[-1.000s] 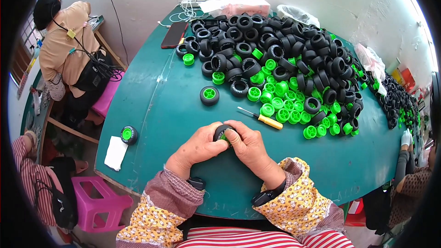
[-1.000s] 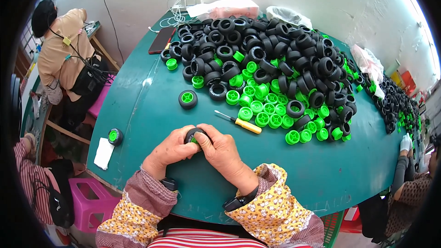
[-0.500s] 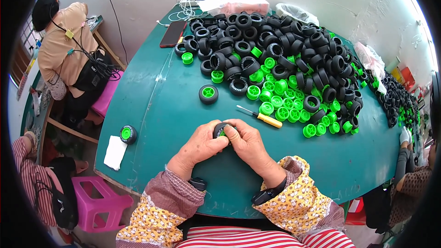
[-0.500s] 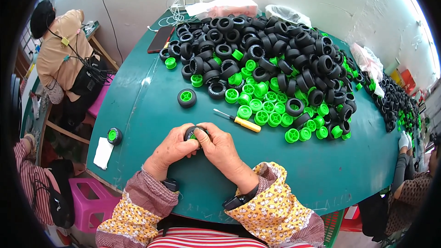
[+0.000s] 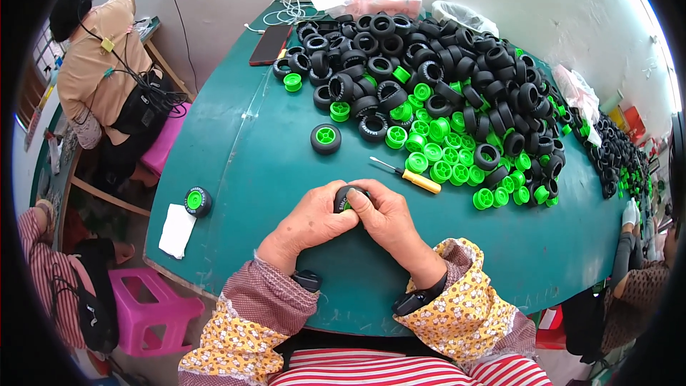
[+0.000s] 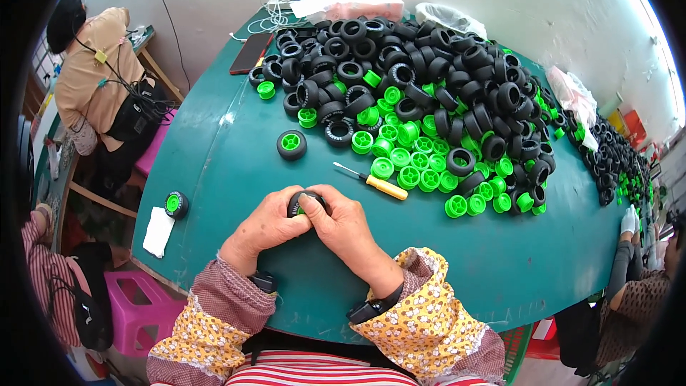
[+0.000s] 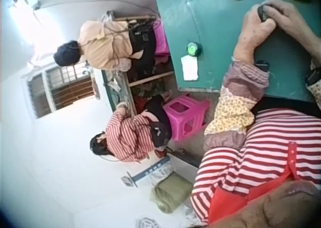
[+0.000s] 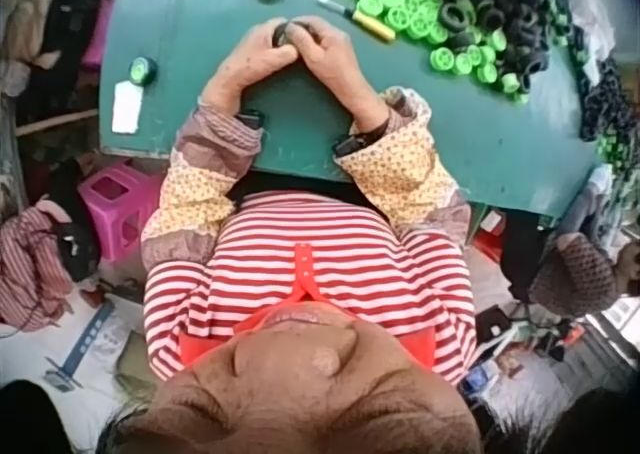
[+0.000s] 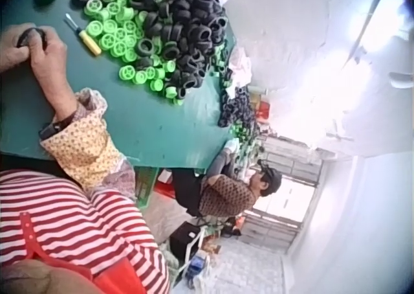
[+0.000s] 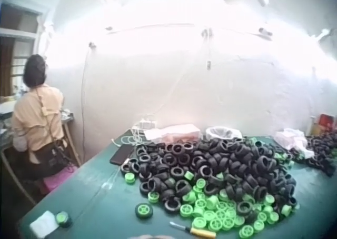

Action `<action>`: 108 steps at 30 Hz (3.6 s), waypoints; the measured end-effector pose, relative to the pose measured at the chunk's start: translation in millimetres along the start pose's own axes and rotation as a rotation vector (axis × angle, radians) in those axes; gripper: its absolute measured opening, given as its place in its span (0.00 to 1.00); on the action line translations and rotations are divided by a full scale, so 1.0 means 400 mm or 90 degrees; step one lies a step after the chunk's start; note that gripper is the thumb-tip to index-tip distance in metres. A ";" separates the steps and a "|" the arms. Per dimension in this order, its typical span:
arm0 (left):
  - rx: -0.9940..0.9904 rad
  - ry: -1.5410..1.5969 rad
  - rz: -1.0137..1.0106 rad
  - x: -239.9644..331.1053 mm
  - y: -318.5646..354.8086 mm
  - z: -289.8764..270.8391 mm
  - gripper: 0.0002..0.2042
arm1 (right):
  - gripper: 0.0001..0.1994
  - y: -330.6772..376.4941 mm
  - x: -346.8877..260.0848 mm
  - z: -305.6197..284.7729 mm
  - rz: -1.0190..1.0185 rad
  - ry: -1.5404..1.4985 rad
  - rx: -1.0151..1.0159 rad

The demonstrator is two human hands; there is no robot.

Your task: Assembling black rubber toy tires onto green plastic wheel rims using a screwdriver for alignment.

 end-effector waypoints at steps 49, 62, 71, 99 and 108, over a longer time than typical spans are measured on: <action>0.111 0.073 0.086 0.002 -0.004 0.028 0.11 | 0.14 0.002 0.030 0.005 0.197 -0.256 -0.014; 0.259 0.075 0.261 0.026 -0.002 -0.003 0.11 | 0.16 -0.006 -0.002 0.031 -0.007 -0.008 0.086; 0.285 -0.148 0.332 0.046 -0.009 0.021 0.09 | 0.17 0.013 0.016 0.061 0.232 -0.309 0.045; 0.305 -0.035 0.262 0.032 -0.013 -0.017 0.17 | 0.15 0.002 -0.018 0.036 0.027 0.042 0.094; 0.273 -0.067 0.277 0.047 -0.003 -0.005 0.18 | 0.16 0.026 0.009 0.077 0.238 -0.372 -0.058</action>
Point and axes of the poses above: each hand's wrist, its own y-axis away from the middle knuckle, its own z-axis out of the palm, x = y × z, the point moved 5 cm from there along -y, towards the middle knuckle, and after that the axes turned 13 degrees about y, right-handed, at the moved point
